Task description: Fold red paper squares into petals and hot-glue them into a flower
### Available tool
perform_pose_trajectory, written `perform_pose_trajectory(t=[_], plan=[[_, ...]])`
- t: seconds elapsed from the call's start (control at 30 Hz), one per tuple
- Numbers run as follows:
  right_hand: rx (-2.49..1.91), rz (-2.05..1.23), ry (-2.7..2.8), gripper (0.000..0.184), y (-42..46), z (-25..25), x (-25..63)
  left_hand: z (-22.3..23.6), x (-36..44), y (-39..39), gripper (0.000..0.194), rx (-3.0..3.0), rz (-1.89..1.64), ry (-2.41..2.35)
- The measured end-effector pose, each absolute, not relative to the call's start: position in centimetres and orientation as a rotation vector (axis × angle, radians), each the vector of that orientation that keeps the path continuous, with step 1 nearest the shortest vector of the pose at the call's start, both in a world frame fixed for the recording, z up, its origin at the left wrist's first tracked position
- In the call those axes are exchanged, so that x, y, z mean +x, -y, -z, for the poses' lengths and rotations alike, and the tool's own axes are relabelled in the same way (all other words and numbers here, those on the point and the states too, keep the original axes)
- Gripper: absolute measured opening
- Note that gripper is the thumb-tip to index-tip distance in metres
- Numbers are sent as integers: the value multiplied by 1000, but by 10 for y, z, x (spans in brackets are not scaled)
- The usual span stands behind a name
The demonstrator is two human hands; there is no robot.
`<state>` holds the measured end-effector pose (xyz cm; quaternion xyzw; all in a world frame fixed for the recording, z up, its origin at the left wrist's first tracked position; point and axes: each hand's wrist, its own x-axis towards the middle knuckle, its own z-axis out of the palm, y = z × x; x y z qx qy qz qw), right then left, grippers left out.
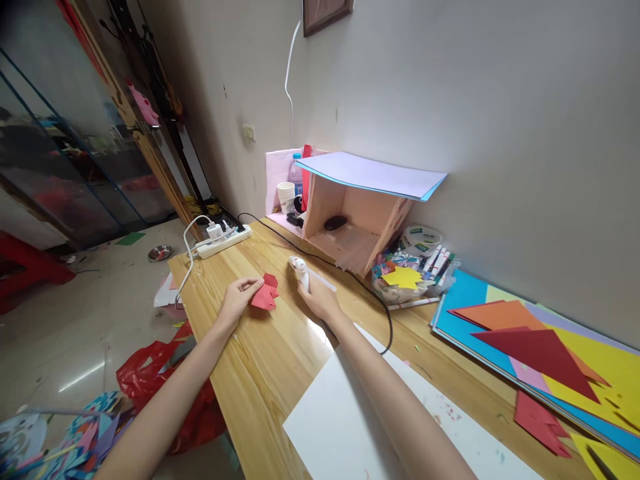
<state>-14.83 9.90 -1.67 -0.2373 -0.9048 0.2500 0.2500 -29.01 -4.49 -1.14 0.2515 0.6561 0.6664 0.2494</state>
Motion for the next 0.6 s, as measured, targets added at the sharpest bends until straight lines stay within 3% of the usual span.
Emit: perform_pose_trajectory(t=[0.17,0.33,0.6], plan=[[-703,-680,2442,25,-93,16,-137,5,-286,46,32,661,-1769,-1742],[-932,-602,2065,27,-58,14,-115,-1,-281,47,32,676,-1699,-1709],[-681,-1554,1835,25,-26,15,-110,0,-270,47,26,946,-1511,-1626]])
